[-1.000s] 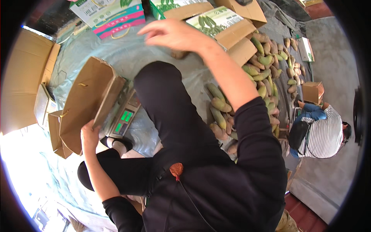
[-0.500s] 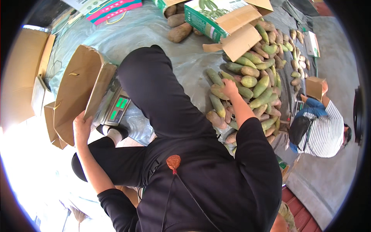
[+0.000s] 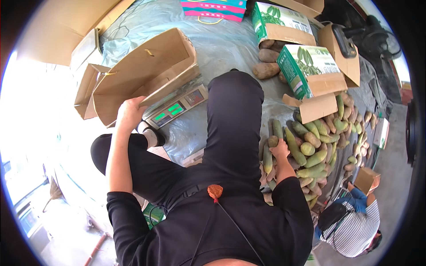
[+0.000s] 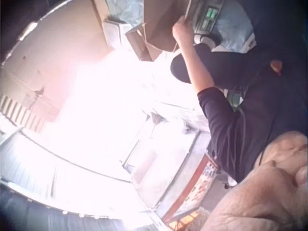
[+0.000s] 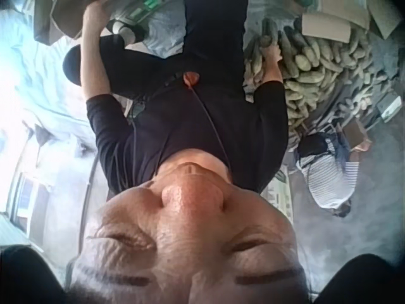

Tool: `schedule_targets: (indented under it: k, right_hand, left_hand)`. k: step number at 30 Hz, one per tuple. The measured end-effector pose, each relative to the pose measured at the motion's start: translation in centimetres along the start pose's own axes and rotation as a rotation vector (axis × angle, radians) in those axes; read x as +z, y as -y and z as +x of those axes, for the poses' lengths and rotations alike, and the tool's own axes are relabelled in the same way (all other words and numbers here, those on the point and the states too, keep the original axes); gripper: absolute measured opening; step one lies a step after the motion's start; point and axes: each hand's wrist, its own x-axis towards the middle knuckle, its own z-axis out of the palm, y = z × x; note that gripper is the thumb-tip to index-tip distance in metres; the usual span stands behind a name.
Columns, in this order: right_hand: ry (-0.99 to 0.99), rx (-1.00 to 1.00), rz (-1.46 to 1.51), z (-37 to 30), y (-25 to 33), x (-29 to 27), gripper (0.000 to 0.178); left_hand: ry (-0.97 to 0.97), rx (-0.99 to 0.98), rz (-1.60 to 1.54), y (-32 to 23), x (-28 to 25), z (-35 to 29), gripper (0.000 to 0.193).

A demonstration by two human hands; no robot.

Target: Weigh and pack produce into cardboard boxes for shipping.

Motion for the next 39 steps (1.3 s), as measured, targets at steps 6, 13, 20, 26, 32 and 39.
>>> schedule_targets:
  k: [6,13,20,26,32,39]
  right_hand:
    - [-0.091,-0.224,0.442,2.1,1.1,-2.3,0.071]
    - [-0.202,-0.900,1.001,-1.7,12.5,-19.2,0.059]
    - [-0.245,-1.399,0.827,-14.7,26.0,-33.2,0.064]
    - [-0.067,-1.751,0.483,-20.1,40.2,-29.0,0.060]
    - [-0.065,-1.400,-0.146,-22.1,48.1,-20.9,0.060]
    - [0.101,-1.178,-0.075,-23.9,51.8,-12.8,0.024]
  left_hand:
    - [0.011,-0.012,-0.001,0.0,0.4,0.4,0.028]
    - [0.031,-0.011,0.026,0.0,0.2,0.4,0.029]
    - [0.022,0.051,0.000,0.6,0.2,0.2,0.026]
    - [0.037,0.084,0.062,0.6,0.0,-0.1,0.029]
    - [-0.006,0.163,0.049,0.8,1.0,1.0,0.029]
    - [-0.049,0.115,-0.059,2.9,1.0,-0.5,0.020]
